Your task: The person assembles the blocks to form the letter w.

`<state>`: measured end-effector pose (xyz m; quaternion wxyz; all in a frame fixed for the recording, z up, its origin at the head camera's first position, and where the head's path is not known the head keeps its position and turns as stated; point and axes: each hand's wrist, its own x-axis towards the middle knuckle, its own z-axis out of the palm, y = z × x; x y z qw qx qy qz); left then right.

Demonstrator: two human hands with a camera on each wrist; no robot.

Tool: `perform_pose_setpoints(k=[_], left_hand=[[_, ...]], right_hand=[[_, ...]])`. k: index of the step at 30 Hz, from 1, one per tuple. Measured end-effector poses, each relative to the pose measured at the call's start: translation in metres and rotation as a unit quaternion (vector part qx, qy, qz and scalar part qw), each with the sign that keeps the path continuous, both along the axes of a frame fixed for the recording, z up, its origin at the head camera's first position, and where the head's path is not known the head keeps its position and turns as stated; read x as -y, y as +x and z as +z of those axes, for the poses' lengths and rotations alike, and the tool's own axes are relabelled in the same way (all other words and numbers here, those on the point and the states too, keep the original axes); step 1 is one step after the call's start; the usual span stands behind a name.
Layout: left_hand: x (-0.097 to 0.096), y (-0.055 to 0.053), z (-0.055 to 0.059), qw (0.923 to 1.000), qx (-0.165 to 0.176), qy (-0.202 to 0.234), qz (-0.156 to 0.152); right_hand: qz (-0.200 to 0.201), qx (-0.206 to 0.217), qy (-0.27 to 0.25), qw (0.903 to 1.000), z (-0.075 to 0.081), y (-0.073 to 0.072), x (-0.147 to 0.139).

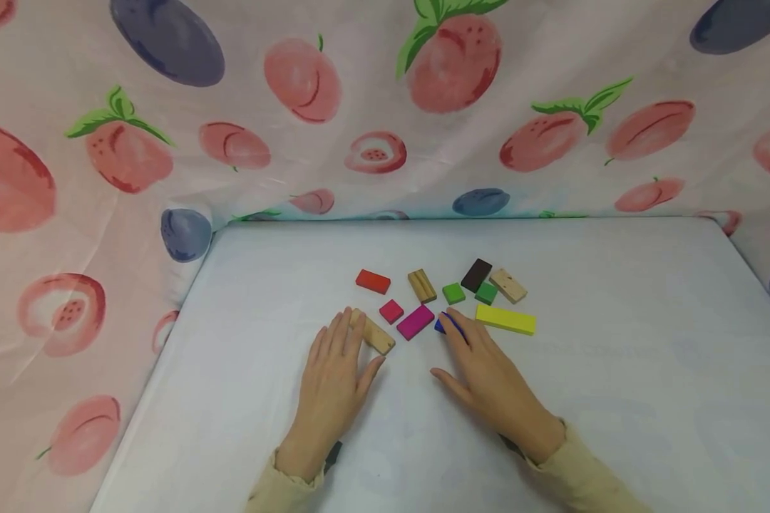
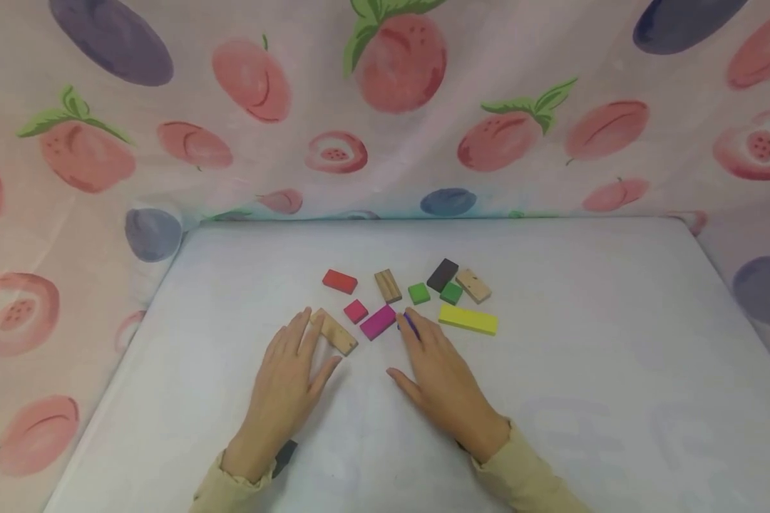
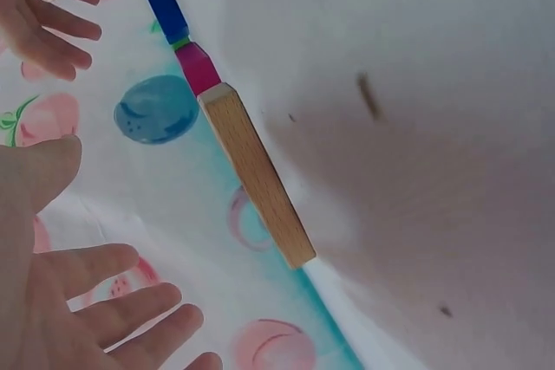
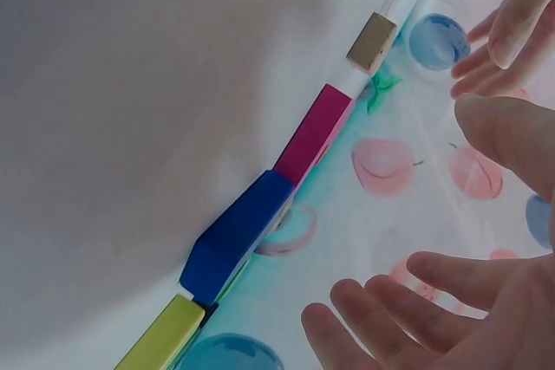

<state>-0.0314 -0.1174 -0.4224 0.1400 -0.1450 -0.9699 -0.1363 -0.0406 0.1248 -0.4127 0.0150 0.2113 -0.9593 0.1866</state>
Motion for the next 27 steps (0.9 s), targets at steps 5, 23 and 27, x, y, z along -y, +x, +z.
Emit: perform_pose_setpoints(k=[5, 23, 27], left_hand=[[0.003, -0.002, 0.001, 0.9999, 0.005, 0.010, 0.002], [0.011, -0.009, 0.001, 0.9999, 0.006, 0.010, -0.001], [0.012, -0.013, 0.002, 0.9998, 0.002, 0.019, -0.003]], right_hand=[[-0.001, 0.010, -0.008, 0.9999, -0.001, -0.003, 0.007], [0.015, 0.022, -0.010, 0.9996, -0.004, -0.012, 0.029], [0.018, 0.025, -0.025, 0.9992, -0.005, -0.014, 0.034]])
